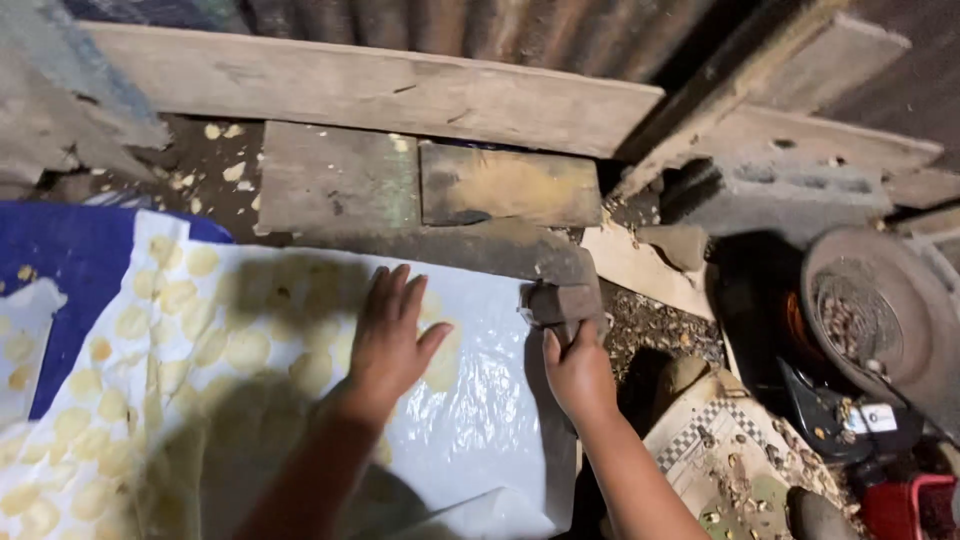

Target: Stirring nuts, cracking them with a stone, and flattening kernels with a wooden mallet

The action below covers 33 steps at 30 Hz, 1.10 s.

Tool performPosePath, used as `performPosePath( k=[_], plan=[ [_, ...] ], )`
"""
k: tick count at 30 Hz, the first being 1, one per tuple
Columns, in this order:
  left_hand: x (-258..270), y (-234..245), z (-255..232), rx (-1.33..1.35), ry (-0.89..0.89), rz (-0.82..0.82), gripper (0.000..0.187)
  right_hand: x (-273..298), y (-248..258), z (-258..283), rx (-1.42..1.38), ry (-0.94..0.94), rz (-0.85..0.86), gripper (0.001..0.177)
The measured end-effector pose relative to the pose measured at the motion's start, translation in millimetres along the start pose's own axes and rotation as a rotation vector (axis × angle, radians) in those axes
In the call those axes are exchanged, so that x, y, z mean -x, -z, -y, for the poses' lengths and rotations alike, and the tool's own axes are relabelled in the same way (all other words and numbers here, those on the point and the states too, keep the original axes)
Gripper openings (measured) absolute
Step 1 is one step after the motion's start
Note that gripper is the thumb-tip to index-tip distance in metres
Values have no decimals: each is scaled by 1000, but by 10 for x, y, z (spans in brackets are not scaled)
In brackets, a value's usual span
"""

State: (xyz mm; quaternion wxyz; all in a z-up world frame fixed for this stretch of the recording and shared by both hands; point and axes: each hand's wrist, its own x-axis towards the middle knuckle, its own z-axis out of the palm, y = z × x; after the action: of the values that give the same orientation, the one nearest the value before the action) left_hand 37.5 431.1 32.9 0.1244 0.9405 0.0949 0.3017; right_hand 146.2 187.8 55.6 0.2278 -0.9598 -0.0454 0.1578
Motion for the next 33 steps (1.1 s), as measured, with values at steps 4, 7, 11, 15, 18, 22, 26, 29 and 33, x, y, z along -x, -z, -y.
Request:
performPosePath(
  k=[4, 7, 11, 15, 18, 22, 26, 29, 33],
  plan=[
    [509, -109, 187, 142, 44, 127, 46, 119, -52, -331, -35, 16, 109, 61],
    [346, -301, 408, 130, 41, 58, 25, -255, 370, -38, -19, 72, 111, 58],
    [344, -350, 437, 148, 91, 85, 21, 117, 778, 348, -141, 83, -52, 44],
    [278, -316, 435, 197, 162, 33, 26, 198, 311, 247, -43, 112, -156, 61],
    [208, -418, 310, 38, 58, 23, 22, 70, 128, 61, -67, 61, 8, 56],
    [91, -913, -180, 71, -24, 75, 10, 255, 739, 509, -8, 62, 23, 55],
    [-40, -1193, -440, 141, -27, 105, 6, 651, 1244, 739, -232, 386, -467, 29],
    [-29, -1343, -402, 121, 9, 187, 3, 289, 1071, 211, -209, 604, -812, 28],
    [-5, -835, -245, 109, 0, 163, 8, 245, 117, 291, -175, 393, -633, 27]
  ],
)
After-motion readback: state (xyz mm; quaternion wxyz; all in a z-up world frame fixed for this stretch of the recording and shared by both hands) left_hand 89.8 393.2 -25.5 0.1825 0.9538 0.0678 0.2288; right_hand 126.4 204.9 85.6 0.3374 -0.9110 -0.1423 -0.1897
